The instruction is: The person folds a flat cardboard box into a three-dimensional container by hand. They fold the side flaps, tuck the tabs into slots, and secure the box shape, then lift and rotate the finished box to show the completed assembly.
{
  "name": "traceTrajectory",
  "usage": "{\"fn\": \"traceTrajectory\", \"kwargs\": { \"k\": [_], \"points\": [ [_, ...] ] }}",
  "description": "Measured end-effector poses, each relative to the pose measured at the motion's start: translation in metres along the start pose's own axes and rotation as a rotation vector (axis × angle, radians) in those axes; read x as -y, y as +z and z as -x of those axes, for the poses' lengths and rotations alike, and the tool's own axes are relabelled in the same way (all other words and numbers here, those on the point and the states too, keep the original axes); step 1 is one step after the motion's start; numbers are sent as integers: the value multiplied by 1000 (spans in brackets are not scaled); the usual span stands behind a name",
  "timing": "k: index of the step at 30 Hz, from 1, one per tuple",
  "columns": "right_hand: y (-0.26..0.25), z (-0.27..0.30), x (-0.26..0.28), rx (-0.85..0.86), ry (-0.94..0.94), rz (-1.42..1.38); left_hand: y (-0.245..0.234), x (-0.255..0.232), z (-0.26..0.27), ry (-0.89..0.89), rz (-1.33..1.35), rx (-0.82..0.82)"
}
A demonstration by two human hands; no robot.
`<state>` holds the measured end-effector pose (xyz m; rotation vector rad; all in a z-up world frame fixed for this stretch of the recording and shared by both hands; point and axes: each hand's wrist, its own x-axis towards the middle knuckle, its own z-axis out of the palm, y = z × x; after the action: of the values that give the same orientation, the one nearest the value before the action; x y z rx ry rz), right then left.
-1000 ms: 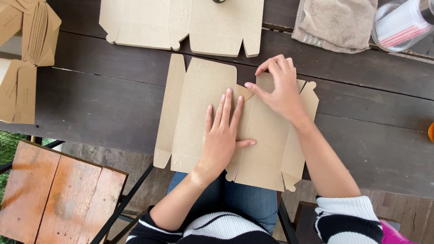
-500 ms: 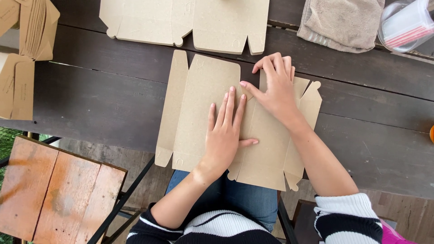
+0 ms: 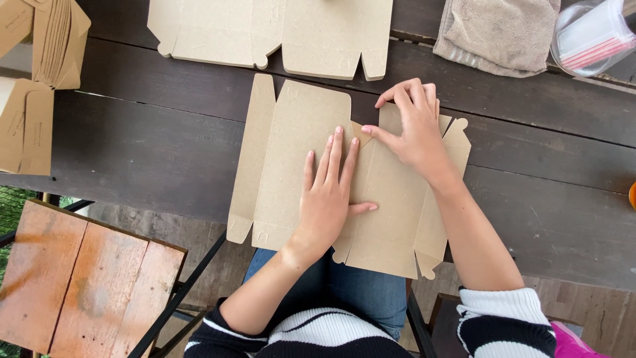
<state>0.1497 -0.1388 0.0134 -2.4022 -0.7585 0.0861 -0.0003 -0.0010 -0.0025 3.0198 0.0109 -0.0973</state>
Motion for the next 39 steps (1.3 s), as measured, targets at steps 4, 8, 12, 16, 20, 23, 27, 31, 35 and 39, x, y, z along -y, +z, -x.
{"fn": "traceTrajectory", "kwargs": {
  "k": [4,8,12,16,20,23,27,31,35,39],
  "points": [
    [-2,0,-1,10,9,18,1,1,0,10,23,6],
    [-6,0,-7,65,1,-4,-3,1,0,17,37,21],
    [-14,1,-13,114,-5,-81,-5,2,0,21,28,29],
    [-24,1,-6,154,13,-124,-4,2,0,24,58,35],
    [-28,0,-2,182,25,-138,-3,3,0,24,54,25],
    [-27,1,-3,172,28,-131,-2,1,0,28,58,20],
    [-24,1,-6,162,26,-139,-1,2,0,26,45,13],
    [-16,0,-12,127,16,-140,-1,2,0,20,30,3],
    [-14,0,-6,96,19,-113,0,1,0,19,31,-8],
    [-7,1,-3,47,42,-66,2,0,0,15,16,-20]
  ]
}}
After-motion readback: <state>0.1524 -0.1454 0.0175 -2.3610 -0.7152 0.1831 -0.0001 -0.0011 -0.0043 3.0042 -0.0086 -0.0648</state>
